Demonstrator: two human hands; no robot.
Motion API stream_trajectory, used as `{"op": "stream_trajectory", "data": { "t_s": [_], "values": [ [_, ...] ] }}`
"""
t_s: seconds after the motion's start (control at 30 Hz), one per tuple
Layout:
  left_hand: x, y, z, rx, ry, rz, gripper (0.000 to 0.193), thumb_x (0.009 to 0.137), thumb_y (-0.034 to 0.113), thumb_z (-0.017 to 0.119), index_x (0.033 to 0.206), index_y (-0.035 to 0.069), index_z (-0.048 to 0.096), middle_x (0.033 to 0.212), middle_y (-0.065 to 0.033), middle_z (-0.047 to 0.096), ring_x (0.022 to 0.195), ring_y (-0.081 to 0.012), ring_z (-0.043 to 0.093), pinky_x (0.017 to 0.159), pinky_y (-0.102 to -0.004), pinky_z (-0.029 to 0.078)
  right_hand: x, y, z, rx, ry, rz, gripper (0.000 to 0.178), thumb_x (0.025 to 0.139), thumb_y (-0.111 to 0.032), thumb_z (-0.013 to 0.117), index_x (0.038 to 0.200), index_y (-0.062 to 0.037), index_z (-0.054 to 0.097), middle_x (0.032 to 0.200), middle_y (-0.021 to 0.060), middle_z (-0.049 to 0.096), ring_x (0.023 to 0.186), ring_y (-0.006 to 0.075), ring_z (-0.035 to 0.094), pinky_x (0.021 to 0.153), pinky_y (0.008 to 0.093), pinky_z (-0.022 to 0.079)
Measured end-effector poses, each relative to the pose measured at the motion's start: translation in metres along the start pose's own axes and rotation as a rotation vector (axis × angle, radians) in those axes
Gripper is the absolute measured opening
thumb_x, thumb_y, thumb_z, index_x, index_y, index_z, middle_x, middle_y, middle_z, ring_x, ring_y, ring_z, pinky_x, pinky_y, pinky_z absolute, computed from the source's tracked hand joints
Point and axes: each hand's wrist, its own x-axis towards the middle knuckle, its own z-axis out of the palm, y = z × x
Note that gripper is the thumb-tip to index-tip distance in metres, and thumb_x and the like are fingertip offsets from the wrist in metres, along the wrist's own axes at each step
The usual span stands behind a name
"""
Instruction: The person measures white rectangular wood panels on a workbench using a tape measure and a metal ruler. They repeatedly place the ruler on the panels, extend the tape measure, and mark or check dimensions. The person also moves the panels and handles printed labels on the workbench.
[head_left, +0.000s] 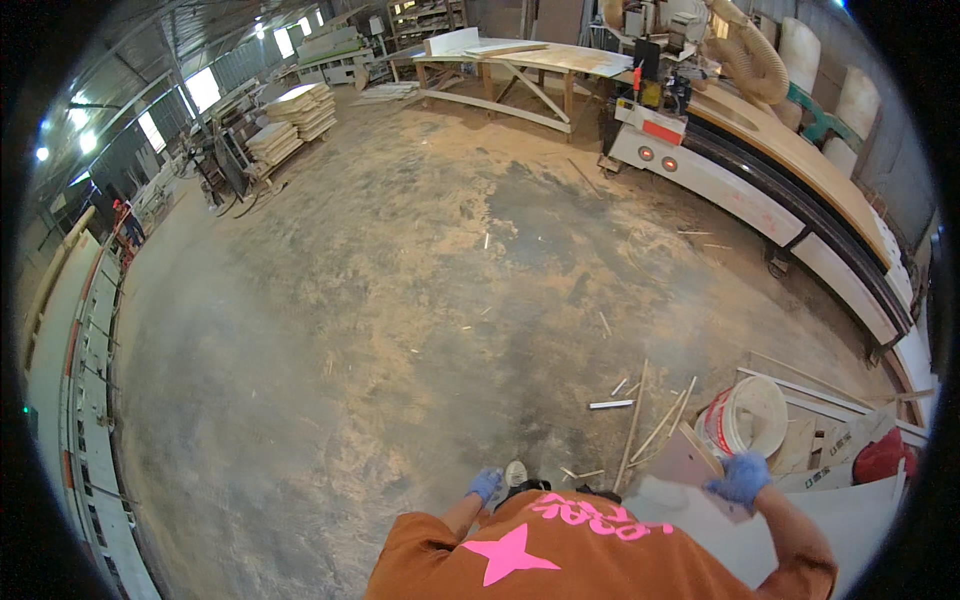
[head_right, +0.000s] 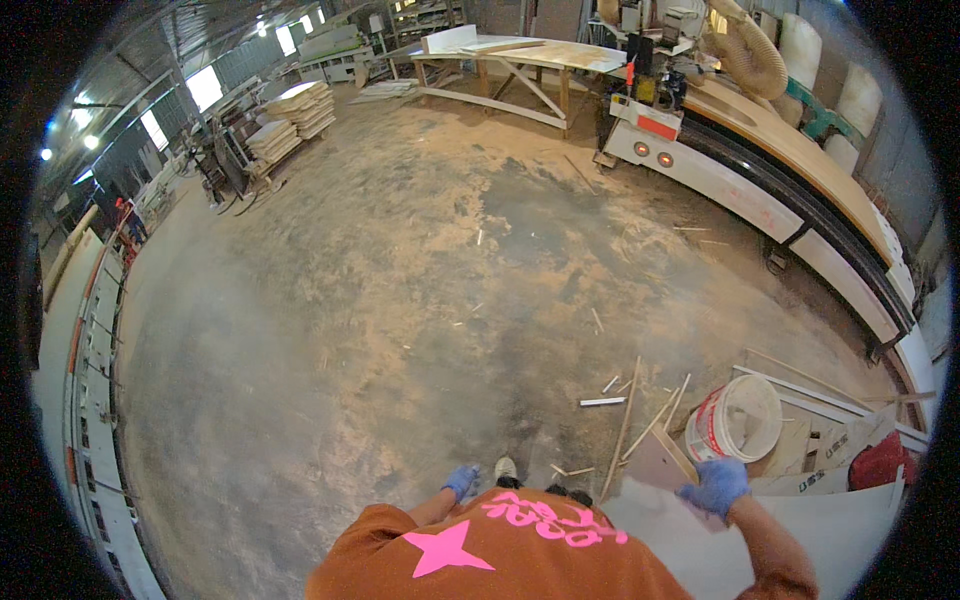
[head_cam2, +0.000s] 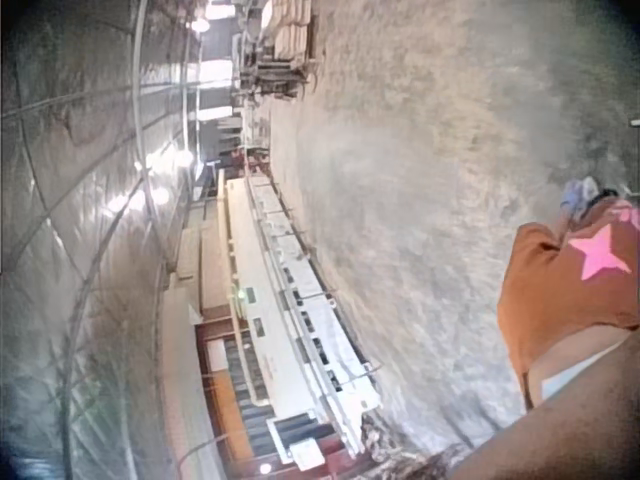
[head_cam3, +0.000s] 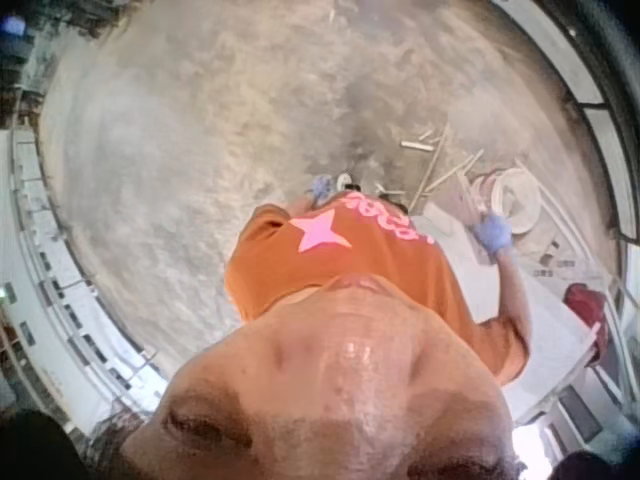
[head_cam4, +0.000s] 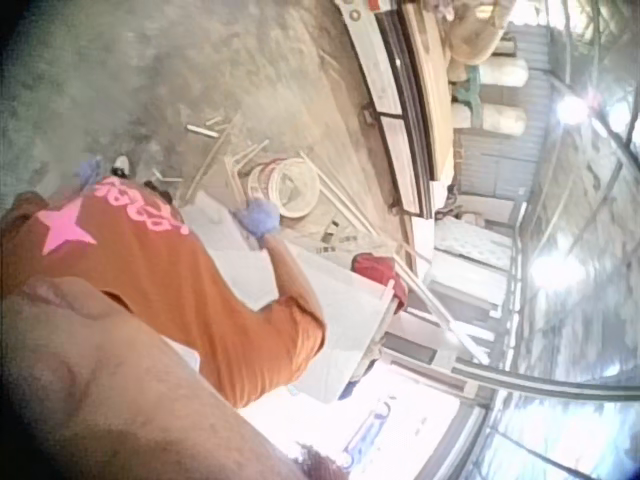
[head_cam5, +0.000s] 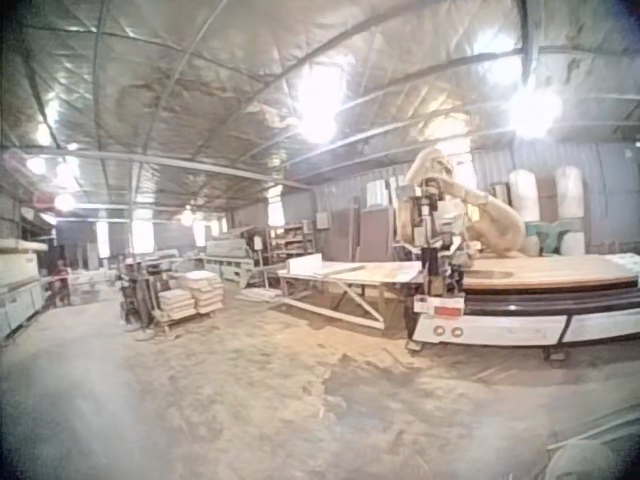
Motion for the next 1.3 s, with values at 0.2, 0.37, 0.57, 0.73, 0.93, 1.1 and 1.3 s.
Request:
{"op": "stream_trajectory", "data": {
  "t_s": [0.2, 0.37, 0.57, 0.73, 0.93, 1.1, 1.3],
  "values": [
    [0.074, 0.075, -0.061, -0.223, -0.224, 0.004, 0.049, 0.097, 0.043, 0.054, 0.137, 0.017, 0.044, 0.129, -0.0052, 0.057, 0.097, -0.023, 0.06, 0.079, -0.0419, 0.053, 0.107, -0.099, -0.149, -0.099, 0.205, -0.36, 0.046, 0.082, -0.059, 0.059, 0.088, -0.015, 0.073, 0.074, 0.0164, 0.068, 0.072, 0.037, 0.066, 0.071, 0.0438, 0.05],
    [0.102, 0.186, -0.012, -0.558, -0.391, -0.2, 0.071, 0.095, 0.058, 0.044, 0.153, 0.024, 0.022, 0.157, -0.0089, 0.03, 0.146, -0.0274, 0.023, 0.115, -0.0499, 0.023, 0.162, -0.147, -0.243, 0.094, 0.478, -0.589, 0.04, 0.08, -0.05, 0.066, 0.079, -0.0102, 0.071, 0.07, 0.0157, 0.066, 0.064, 0.0369, 0.061, 0.066, 0.0418, 0.048],
    [0.13, 0.36, 0.03, -1.069, -0.384, -0.211, 0.087, 0.087, 0.07, 0.047, 0.154, 0.021, 0.021, 0.157, -0.0119, 0.03, 0.145, -0.0297, 0.024, 0.116, -0.0503, 0.024, 0.218, -0.16, -0.364, 0.642, 0.629, -0.721, 0.022, 0.075, -0.022, 0.076, 0.082, -0.0022, 0.071, 0.071, 0.0145, 0.064, 0.06, 0.0266, 0.06, 0.063, 0.0366, 0.048],
    [0.209, 0.465, 0.004, -1.218, -0.391, 0.048, 0.088, 0.087, 0.072, 0.046, 0.154, 0.02, 0.023, 0.157, -0.0114, 0.03, 0.144, -0.0303, 0.024, 0.116, -0.0508, 0.023, 0.307, -0.14, -0.436, 1.009, 0.499, -0.702, 0.025, 0.075, -0.01, 0.077, 0.096, 0.002, 0.071, 0.079, 0.0051, 0.067, 0.074, 0.0119, 0.062, 0.066, 0.0297, 0.05],
    [0.267, 0.531, -0.07, -1.319, -0.194, 0.259, 0.09, 0.086, 0.074, 0.044, 0.154, 0.019, 0.024, 0.157, -0.0108, 0.03, 0.143, -0.0311, 0.025, 0.116, -0.0514, 0.022, 0.499, -0.143, -0.484, 1.429, 0.241, -0.498, 0.039, 0.076, -0.021, 0.075, 0.103, 0.0065, 0.069, 0.093, 0.0083, 0.07, 0.082, 0.0131, 0.064, 0.073, 0.0295, 0.051],
    [0.311, 0.567, -0.141, -1.415, -0.033, 0.318, 0.091, 0.085, 0.075, 0.043, 0.154, 0.019, 0.025, 0.157, -0.0103, 0.03, 0.143, -0.0318, 0.026, 0.116, -0.0519, 0.021, 0.672, -0.203, -0.512, 1.461, 0.099, -0.513, 0.047, 0.076, -0.023, 0.076, 0.111, 0.0067, 0.066, 0.096, 0.0093, 0.07, 0.084, 0.0155, 0.065, 0.076, 0.0304, 0.052],
    [0.389, 0.669, -0.256, -1.409, 0.08, 0.382, 0.093, 0.084, 0.078, 0.042, 0.153, 0.018, 0.027, 0.157, -0.0097, 0.03, 0.142, -0.0326, 0.026, 0.116, -0.0525, 0.02, 0.822, -0.306, -0.629, 1.477, -0.041, -0.641, 0.052, 0.077, -0.028, 0.077, 0.114, 0.0068, 0.065, 0.099, 0.0084, 0.069, 0.089, 0.0164, 0.064, 0.079, 0.0335, 0.052]
  ]
}}
